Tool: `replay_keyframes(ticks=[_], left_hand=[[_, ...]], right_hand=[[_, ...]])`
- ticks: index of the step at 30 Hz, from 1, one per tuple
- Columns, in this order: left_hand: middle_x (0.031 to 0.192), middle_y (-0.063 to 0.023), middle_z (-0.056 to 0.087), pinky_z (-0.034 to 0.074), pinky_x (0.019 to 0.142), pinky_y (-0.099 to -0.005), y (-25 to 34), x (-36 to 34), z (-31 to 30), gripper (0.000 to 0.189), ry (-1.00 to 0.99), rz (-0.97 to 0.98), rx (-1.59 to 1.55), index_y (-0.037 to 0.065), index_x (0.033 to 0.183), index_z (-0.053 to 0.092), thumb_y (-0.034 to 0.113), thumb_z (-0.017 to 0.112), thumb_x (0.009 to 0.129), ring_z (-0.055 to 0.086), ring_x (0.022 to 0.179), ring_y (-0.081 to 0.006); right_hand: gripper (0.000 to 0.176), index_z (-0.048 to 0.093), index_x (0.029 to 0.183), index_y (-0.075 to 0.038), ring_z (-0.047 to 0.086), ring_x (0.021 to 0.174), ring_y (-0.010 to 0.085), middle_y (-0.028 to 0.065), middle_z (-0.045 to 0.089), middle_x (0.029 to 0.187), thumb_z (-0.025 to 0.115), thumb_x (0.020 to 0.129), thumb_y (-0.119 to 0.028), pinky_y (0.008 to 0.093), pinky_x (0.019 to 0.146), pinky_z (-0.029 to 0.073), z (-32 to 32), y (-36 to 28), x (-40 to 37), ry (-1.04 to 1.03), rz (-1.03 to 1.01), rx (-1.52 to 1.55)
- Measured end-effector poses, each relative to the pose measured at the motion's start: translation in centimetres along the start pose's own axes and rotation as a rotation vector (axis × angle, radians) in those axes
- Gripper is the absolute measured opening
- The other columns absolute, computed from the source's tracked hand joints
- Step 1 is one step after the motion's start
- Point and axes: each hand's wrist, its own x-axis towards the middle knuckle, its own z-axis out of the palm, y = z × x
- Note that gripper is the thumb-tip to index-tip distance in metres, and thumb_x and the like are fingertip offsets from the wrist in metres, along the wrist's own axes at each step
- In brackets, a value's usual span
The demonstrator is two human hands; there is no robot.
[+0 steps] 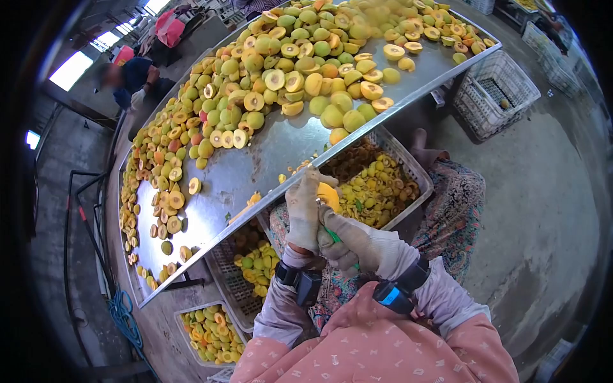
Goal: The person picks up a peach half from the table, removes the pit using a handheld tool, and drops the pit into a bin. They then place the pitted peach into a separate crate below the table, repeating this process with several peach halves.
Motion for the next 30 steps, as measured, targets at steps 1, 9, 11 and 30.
replay_keyframes(ticks=[1, 9, 11, 30], left_hand=[[0.080, -0.0102, 0.066, 0.048, 0.065, -0.0266, 0.1, 0.0, -0.1, 0.044, 0.001, -0.002, 0.001, 0.001, 0.093, 0.064, 0.041, 0.047, 0.101, 0.060, 0.070, -0.0136], [0.077, -0.0104, 0.069, 0.051, 0.059, -0.0261, -2.7, 1.2, -2.1, 0.056, 0.418, -0.114, -0.285, 0.000, 0.093, 0.067, 0.048, 0.041, 0.104, 0.065, 0.066, -0.0179], [0.088, -0.0098, 0.070, 0.052, 0.067, -0.0247, -5.1, 0.4, -9.0, 0.047, 0.557, 0.351, 0.420, -0.002, 0.105, 0.069, 0.039, 0.046, 0.104, 0.067, 0.078, -0.0189], [0.106, -0.0201, 0.067, 0.052, 0.091, -0.0456, -1.1, 24.9, -19.8, 0.053, 0.497, -0.015, 1.582, 0.009, 0.119, 0.058, 0.032, 0.078, 0.076, 0.065, 0.101, -0.0388]], right_hand=[[0.052, 0.047, 0.078, -0.018, 0.026, 0.043, 0.0043, -0.0081, 0.036, 0.058, 0.038, 0.099, -0.066, 0.0214, 0.036, 0.020, -0.3, 0.0, 0.3, -0.001, 0.001, 0.002], [0.051, 0.046, 0.079, -0.018, 0.026, 0.039, 0.0032, -0.0086, 0.033, 0.055, 0.044, 0.096, -0.066, 0.0226, 0.034, 0.022, -1.8, 0.9, 1.3, -0.354, -0.062, 0.225], [0.053, 0.048, 0.079, -0.018, 0.025, 0.037, 0.0036, -0.0080, 0.033, 0.053, 0.041, 0.096, -0.067, 0.0233, 0.032, 0.020, -2.1, 0.0, 1.0, -0.310, -0.092, 0.246], [0.038, 0.054, 0.080, -0.010, 0.044, 0.043, 0.0123, 0.0004, 0.049, 0.058, 0.050, 0.101, -0.041, 0.0285, 0.040, 0.032, -12.7, 4.0, 5.2, 0.730, -0.109, -0.396]])
